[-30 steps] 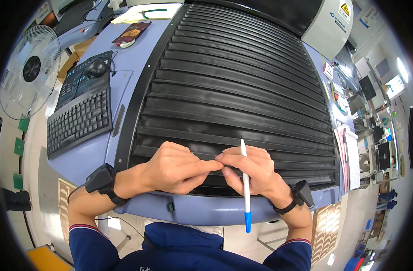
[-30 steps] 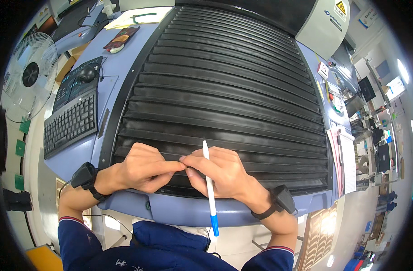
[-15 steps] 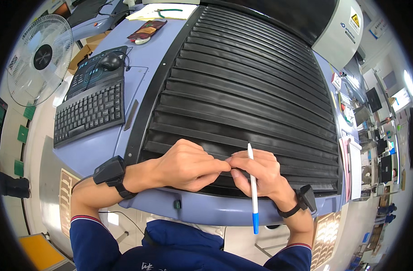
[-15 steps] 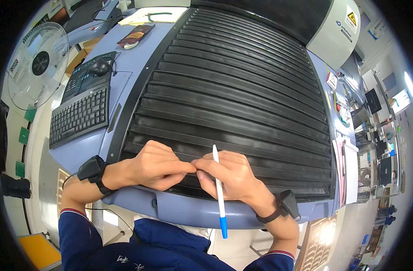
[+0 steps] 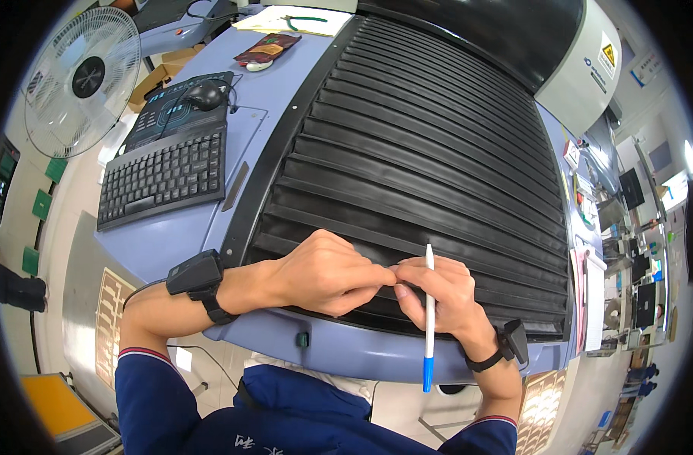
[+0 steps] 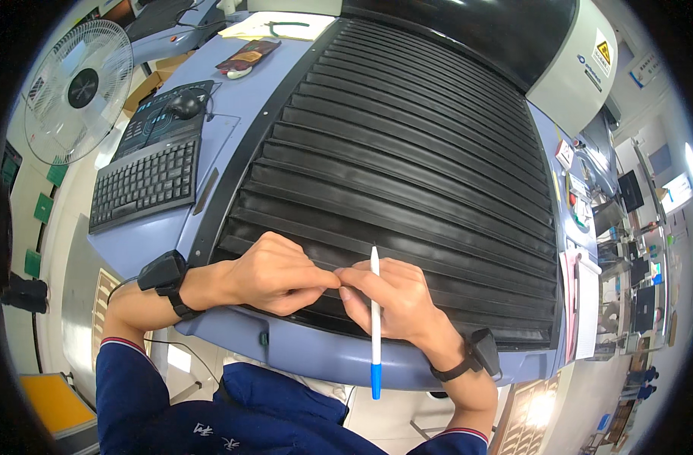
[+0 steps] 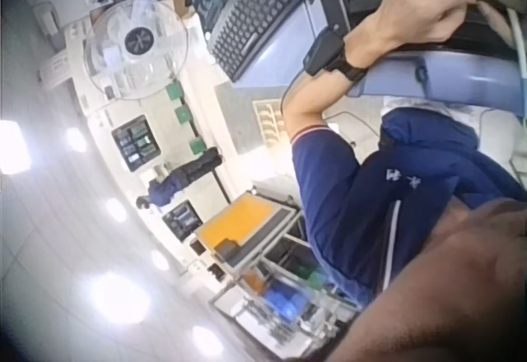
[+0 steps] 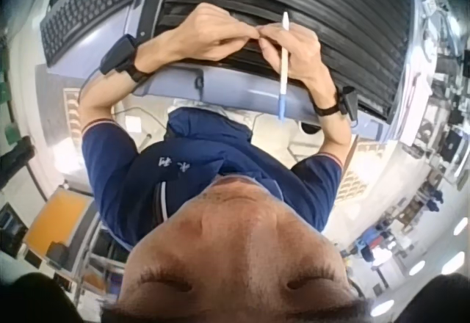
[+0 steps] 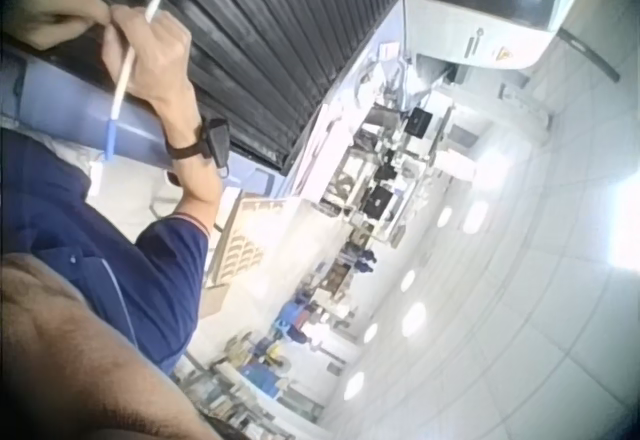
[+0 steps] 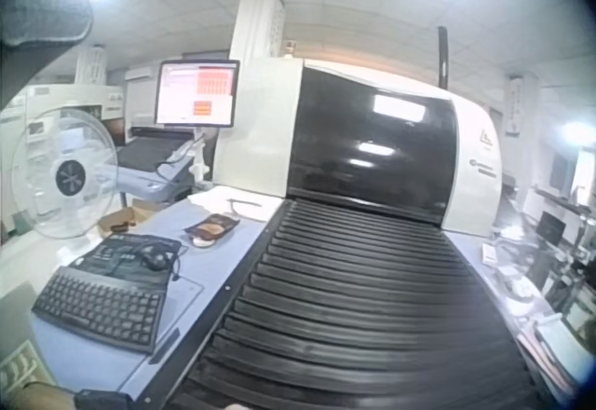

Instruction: Inspecting and marking printed circuit board panels using a blue pen on an automated industrial machine surface.

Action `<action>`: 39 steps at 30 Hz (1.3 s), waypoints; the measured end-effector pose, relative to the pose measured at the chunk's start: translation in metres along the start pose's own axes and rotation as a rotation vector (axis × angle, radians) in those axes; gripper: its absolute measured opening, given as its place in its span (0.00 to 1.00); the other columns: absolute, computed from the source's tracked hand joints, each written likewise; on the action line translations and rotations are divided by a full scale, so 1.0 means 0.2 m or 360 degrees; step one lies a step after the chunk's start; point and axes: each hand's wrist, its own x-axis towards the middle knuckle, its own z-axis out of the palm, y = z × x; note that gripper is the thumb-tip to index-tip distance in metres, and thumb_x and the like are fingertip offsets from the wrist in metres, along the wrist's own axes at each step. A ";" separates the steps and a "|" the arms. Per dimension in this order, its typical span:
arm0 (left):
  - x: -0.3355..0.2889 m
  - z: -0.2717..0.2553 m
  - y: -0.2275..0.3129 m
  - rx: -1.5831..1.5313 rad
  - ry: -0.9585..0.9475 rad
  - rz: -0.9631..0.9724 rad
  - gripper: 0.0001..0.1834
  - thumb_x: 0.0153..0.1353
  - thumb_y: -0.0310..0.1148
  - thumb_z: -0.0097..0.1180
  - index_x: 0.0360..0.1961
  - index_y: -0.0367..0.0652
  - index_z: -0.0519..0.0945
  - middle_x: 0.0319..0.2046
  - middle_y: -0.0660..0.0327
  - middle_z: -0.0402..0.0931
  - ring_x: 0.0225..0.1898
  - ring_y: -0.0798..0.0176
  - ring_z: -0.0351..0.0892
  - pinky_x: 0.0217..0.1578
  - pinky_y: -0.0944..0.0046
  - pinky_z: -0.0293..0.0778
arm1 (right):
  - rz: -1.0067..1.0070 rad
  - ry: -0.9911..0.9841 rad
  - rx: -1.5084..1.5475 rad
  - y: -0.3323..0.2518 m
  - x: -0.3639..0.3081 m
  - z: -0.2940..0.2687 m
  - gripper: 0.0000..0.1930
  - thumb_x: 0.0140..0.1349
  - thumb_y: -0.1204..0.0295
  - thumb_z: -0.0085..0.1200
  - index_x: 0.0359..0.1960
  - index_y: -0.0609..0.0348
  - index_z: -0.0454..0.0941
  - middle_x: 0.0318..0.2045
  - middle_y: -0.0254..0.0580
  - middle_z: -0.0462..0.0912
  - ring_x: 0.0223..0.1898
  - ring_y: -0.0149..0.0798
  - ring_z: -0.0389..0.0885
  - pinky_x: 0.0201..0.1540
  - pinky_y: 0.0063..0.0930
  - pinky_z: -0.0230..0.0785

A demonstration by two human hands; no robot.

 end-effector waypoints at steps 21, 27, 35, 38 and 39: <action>0.00 0.01 -0.01 -0.0040 -0.0022 0.0003 0.10 0.47 0.22 0.62 0.33 0.42 0.82 0.16 0.63 0.74 0.15 0.58 0.73 0.16 0.62 0.68 | 0.0001 -0.0029 -0.0058 0.00 0.01 0.00 0.14 0.42 0.85 0.62 0.34 0.62 0.80 0.27 0.44 0.85 0.23 0.44 0.82 0.26 0.29 0.73; -0.03 -0.01 0.00 -0.0029 -0.0044 0.0015 0.12 0.46 0.20 0.62 0.35 0.40 0.84 0.17 0.63 0.76 0.16 0.60 0.74 0.17 0.64 0.69 | 0.0023 -0.0120 0.0031 -0.01 0.02 0.00 0.14 0.42 0.81 0.63 0.35 0.61 0.80 0.28 0.45 0.85 0.24 0.44 0.82 0.27 0.31 0.74; -0.02 0.02 0.01 0.0033 -0.0005 0.0014 0.09 0.48 0.23 0.63 0.34 0.41 0.83 0.16 0.62 0.75 0.17 0.59 0.76 0.17 0.61 0.71 | 0.0063 -0.0136 -0.0061 -0.04 0.01 -0.02 0.13 0.43 0.81 0.64 0.34 0.62 0.80 0.29 0.47 0.85 0.26 0.45 0.83 0.30 0.31 0.76; -0.04 0.02 0.00 0.0081 -0.0035 -0.0031 0.08 0.50 0.25 0.62 0.33 0.43 0.82 0.17 0.61 0.75 0.18 0.58 0.78 0.18 0.60 0.71 | 0.0112 -0.0104 -0.0090 -0.03 0.00 -0.01 0.12 0.41 0.82 0.62 0.31 0.62 0.81 0.28 0.48 0.85 0.26 0.46 0.84 0.31 0.31 0.77; -0.04 0.02 -0.01 0.0055 -0.0022 -0.0018 0.08 0.50 0.25 0.62 0.33 0.44 0.82 0.17 0.61 0.75 0.18 0.58 0.78 0.18 0.60 0.71 | 0.0115 -0.0114 -0.0082 -0.03 0.00 0.00 0.12 0.41 0.83 0.61 0.31 0.62 0.81 0.28 0.48 0.85 0.26 0.46 0.85 0.31 0.31 0.77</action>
